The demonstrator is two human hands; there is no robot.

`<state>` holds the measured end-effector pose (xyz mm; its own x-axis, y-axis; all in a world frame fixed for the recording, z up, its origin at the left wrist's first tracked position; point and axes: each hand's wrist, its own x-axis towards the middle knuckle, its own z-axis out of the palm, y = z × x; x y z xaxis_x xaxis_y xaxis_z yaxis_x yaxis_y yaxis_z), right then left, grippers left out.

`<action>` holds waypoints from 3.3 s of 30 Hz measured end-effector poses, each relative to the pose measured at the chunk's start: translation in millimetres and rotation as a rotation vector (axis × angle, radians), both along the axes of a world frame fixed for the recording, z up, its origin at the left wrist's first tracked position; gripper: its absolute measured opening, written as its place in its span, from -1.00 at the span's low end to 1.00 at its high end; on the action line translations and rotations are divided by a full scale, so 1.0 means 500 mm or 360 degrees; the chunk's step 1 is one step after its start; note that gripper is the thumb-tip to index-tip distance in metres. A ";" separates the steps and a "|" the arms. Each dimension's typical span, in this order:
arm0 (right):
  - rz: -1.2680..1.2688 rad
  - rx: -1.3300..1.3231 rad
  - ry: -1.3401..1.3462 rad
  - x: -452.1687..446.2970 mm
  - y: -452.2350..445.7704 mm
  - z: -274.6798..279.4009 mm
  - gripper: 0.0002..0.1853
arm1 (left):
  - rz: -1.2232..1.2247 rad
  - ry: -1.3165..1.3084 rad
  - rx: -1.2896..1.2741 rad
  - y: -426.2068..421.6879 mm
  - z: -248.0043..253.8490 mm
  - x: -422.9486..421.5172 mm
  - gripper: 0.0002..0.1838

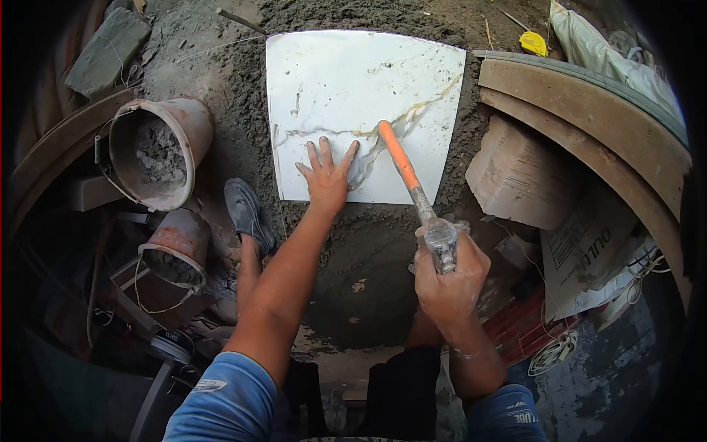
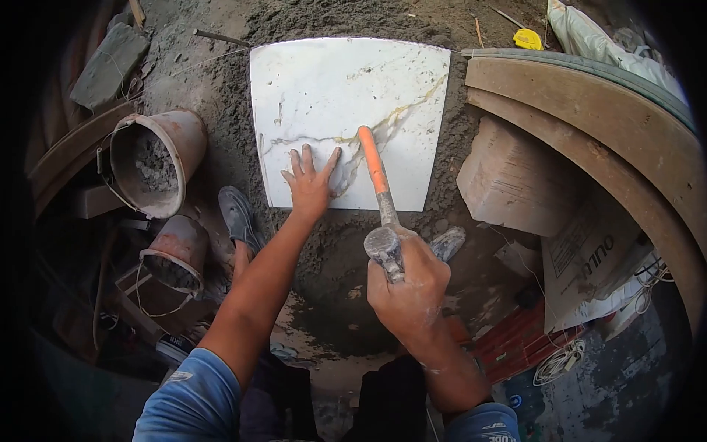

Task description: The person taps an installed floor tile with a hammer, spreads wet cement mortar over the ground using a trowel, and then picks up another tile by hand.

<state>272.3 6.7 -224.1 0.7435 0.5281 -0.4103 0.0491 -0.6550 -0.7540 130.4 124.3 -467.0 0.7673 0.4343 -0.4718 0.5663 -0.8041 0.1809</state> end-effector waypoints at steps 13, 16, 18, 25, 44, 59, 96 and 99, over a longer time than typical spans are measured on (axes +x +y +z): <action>-0.0169 -0.0373 -0.0009 0.003 -0.086 0.053 -0.80 | -0.0005 0.0094 -0.0076 0.008 0.014 0.008 -0.11; -0.0089 -0.0302 -0.0231 -0.020 -0.158 0.092 -0.81 | -0.0056 0.0056 -0.0052 0.000 0.008 -0.010 -0.20; -0.0182 -0.0492 -0.0146 -0.052 -0.216 0.162 -0.80 | -0.0117 -0.0044 0.0013 0.001 0.018 -0.023 -0.30; -0.0363 -0.0935 0.0122 -0.214 -0.441 0.386 -0.69 | -0.0745 0.0329 -0.0784 0.067 0.200 -0.221 -0.61; 0.0830 -0.1163 -0.0514 -0.429 -1.190 -0.379 -0.78 | 0.2150 0.1143 -0.0812 -0.287 0.868 -0.816 -0.19; 0.0592 -0.1267 -0.0056 -0.651 -1.128 -0.204 -0.47 | 0.0541 0.0406 -0.0242 -0.088 0.783 -1.072 -0.28; -0.0543 -0.1762 0.0280 -1.100 -1.732 -0.176 -0.51 | 0.0137 0.0374 -0.1189 -0.982 0.599 -0.974 -0.63; -0.0182 -0.1720 0.0392 -1.102 -1.758 -0.222 -0.61 | 0.0415 0.0628 -0.1818 -1.253 0.403 -0.955 -0.38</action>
